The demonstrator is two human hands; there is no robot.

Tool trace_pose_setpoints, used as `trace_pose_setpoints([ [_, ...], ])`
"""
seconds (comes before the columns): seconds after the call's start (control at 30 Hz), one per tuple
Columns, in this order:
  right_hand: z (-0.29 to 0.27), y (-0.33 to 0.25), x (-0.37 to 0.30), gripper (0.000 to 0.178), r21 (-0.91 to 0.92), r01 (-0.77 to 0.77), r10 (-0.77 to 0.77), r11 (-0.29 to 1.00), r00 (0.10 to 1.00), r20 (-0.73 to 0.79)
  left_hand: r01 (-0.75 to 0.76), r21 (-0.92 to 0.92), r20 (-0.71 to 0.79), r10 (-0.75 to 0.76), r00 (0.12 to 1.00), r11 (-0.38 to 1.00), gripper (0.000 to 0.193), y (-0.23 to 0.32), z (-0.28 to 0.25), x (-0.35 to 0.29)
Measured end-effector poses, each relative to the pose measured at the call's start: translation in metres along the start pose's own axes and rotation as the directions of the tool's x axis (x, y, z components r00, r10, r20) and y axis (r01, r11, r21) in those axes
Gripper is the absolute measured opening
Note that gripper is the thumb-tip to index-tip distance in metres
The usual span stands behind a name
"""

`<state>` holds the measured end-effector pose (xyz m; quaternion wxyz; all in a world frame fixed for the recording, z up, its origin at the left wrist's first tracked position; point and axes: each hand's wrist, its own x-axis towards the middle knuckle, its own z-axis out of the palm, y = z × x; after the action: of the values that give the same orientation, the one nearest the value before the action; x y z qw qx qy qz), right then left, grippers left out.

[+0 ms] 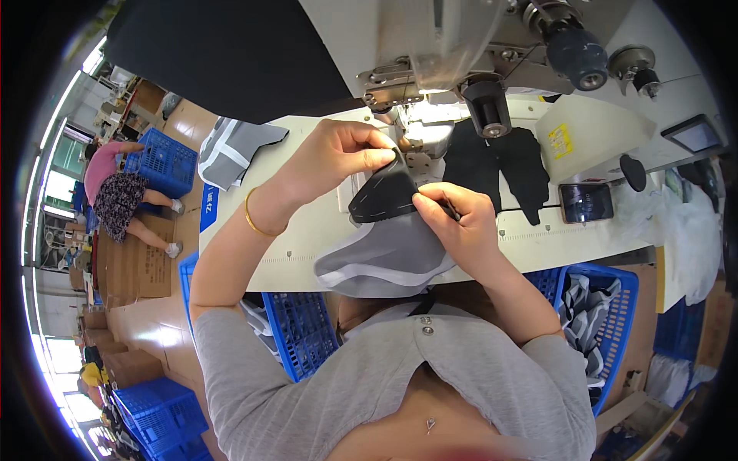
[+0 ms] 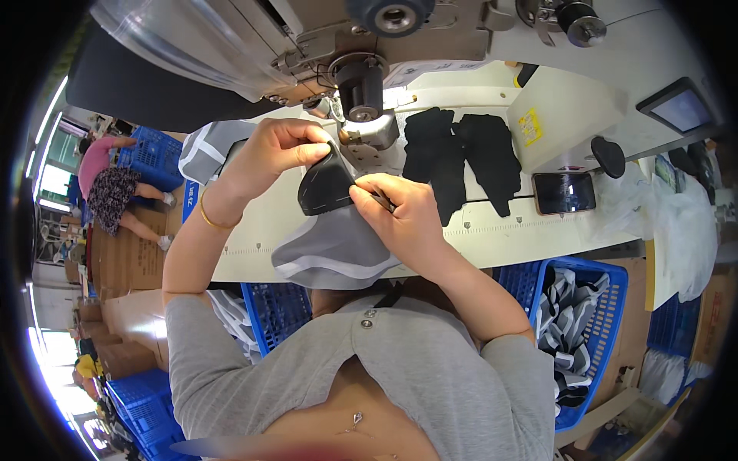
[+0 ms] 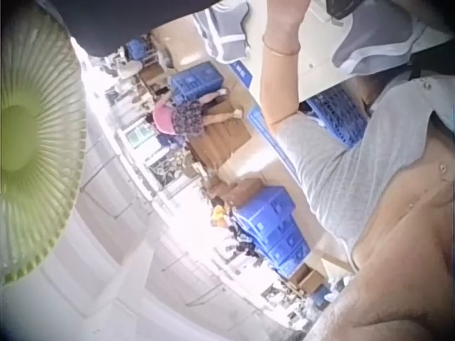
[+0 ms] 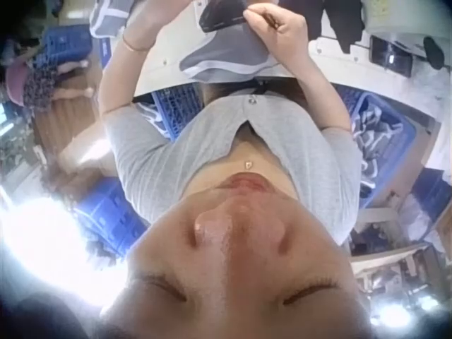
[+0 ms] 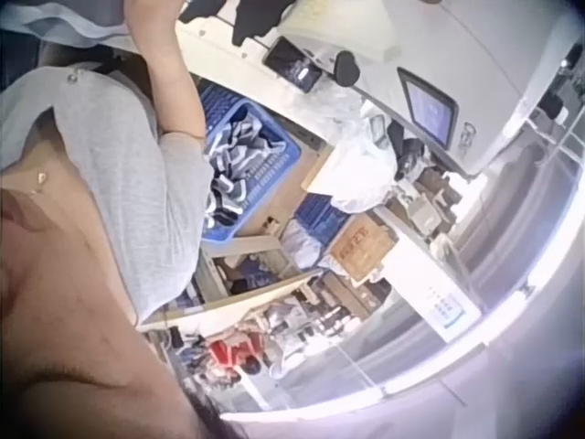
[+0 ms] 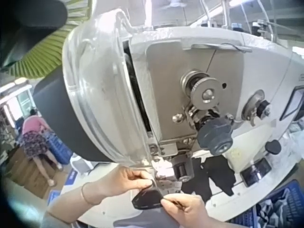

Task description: Stitching and trimming pieces of shoe uppers using an industrial sewing machine.

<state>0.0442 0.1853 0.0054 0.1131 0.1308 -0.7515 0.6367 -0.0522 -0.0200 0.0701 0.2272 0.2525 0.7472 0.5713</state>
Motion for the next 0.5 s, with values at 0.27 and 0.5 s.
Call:
trace_pose_setpoints([
  [0.27, -0.001, 0.0, 0.001, 0.014, -0.078, 0.101, -0.102, 0.992, 0.995, -0.017, -0.043, 0.186, 0.038, 0.037, 0.999, 0.982, 0.009, 0.0, 0.005, 0.001],
  [0.5, -0.001, -0.003, 0.0, 0.013, -0.126, 0.089, -0.089, 0.988, 0.996, -0.001, 0.019, 0.138, 0.045, -0.025, 0.999, 0.99, 0.016, 0.008, 0.009, -0.002],
])
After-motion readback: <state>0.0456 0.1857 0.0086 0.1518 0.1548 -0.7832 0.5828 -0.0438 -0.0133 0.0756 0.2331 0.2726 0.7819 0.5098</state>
